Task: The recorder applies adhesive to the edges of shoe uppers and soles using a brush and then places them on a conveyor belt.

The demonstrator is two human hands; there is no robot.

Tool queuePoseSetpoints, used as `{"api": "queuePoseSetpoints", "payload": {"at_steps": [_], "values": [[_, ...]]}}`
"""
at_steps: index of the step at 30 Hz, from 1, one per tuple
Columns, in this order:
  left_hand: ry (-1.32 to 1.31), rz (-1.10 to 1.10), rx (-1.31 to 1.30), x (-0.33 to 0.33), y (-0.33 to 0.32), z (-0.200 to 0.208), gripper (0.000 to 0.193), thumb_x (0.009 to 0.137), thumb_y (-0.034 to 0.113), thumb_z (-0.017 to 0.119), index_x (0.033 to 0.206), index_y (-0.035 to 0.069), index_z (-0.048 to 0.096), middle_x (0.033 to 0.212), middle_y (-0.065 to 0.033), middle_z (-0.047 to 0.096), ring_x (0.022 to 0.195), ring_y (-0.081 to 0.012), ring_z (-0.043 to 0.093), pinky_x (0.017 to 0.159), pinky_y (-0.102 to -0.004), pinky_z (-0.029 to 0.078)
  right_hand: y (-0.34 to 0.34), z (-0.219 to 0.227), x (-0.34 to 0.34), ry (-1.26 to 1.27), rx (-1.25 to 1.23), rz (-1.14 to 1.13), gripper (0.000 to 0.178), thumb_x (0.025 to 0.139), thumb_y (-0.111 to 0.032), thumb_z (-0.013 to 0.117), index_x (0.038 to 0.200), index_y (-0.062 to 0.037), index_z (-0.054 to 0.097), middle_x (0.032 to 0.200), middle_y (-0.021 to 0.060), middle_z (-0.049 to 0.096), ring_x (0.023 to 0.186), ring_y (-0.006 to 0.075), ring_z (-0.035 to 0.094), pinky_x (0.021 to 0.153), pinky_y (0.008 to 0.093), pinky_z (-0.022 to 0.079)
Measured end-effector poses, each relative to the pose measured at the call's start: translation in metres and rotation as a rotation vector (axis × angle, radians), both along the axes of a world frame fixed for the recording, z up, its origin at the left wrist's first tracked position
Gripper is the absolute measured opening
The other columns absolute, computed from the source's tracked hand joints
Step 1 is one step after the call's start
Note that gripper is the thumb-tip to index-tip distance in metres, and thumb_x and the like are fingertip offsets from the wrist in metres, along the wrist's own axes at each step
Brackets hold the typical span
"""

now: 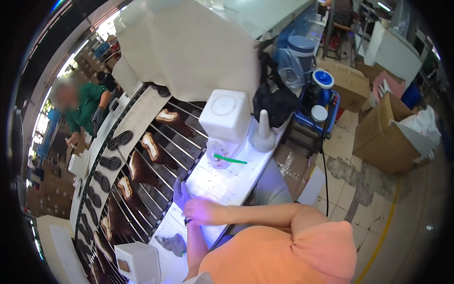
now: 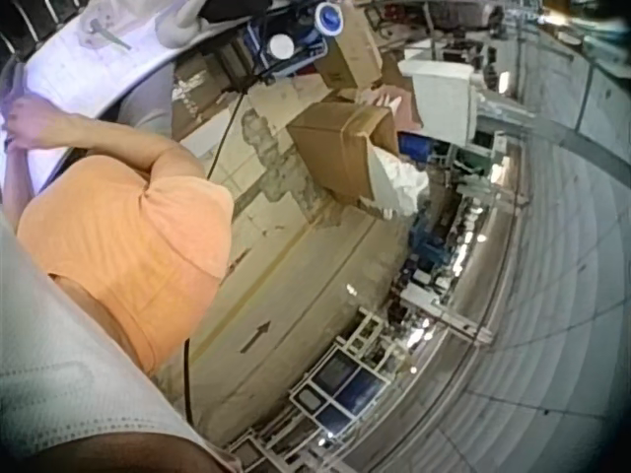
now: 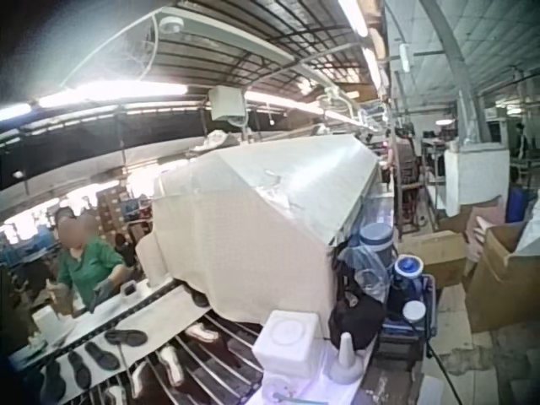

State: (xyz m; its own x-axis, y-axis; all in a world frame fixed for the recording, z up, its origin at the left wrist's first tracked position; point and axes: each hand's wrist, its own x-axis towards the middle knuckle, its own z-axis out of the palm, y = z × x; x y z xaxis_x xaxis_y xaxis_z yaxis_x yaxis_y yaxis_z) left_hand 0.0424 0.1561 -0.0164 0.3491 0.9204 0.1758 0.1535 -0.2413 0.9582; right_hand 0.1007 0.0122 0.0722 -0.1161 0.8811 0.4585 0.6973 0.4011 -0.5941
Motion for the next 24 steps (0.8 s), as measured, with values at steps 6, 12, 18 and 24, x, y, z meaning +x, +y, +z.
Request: {"api": "queuePoseSetpoints", "payload": {"at_steps": [6, 12, 18, 24], "values": [[0.175, -0.011, 0.199, 0.014, 0.002, 0.011, 0.035, 0.092, 0.018, 0.055, 0.121, -0.001, 0.058, 0.113, -0.0162, 0.065, 0.102, -0.0235, 0.063, 0.09, -0.0323, 0.046, 0.027, 0.007, -0.114, 0.418, -0.242, 0.893, 0.034, 0.092, -0.031, 0.05, 0.093, -0.0012, 0.066, 0.085, 0.0146, 0.066, 0.083, 0.0294, 0.062, 0.079, 0.0407, 0.045], [0.393, -0.04, 0.371, 0.025, 0.003, -0.001, 0.036, 0.088, 0.016, 0.057, 0.12, -0.002, 0.054, 0.119, -0.0193, 0.058, 0.114, -0.0338, 0.055, 0.098, -0.0393, 0.041, 0.023, 0.147, -0.103, 0.782, -0.26, 0.854, 0.045, 0.096, -0.035, 0.038, 0.09, -0.0028, 0.069, 0.086, 0.0119, 0.07, 0.08, 0.0204, 0.062, 0.075, 0.0349, 0.046], [0.654, 0.063, 0.562, 0.004, 0.027, -0.022, 0.053, 0.094, 0.033, 0.053, 0.13, -0.005, 0.047, 0.135, -0.0228, 0.048, 0.129, -0.0363, 0.042, 0.107, -0.0417, 0.034, -0.001, 0.103, -0.15, 0.652, -0.216, 0.7, 0.044, 0.096, -0.037, 0.04, 0.089, -0.0039, 0.069, 0.086, 0.012, 0.069, 0.08, 0.0217, 0.062, 0.075, 0.0357, 0.047], [0.639, 0.129, 0.575, 0.006, 0.032, -0.032, 0.058, 0.094, 0.038, 0.051, 0.135, -0.003, 0.043, 0.142, -0.0246, 0.038, 0.137, -0.0383, 0.029, 0.109, -0.0444, 0.031, 0.079, 0.136, -0.101, 0.595, -0.15, 0.535, 0.044, 0.096, -0.038, 0.041, 0.089, -0.005, 0.069, 0.086, 0.0122, 0.069, 0.08, 0.0231, 0.063, 0.074, 0.0365, 0.047]]}}
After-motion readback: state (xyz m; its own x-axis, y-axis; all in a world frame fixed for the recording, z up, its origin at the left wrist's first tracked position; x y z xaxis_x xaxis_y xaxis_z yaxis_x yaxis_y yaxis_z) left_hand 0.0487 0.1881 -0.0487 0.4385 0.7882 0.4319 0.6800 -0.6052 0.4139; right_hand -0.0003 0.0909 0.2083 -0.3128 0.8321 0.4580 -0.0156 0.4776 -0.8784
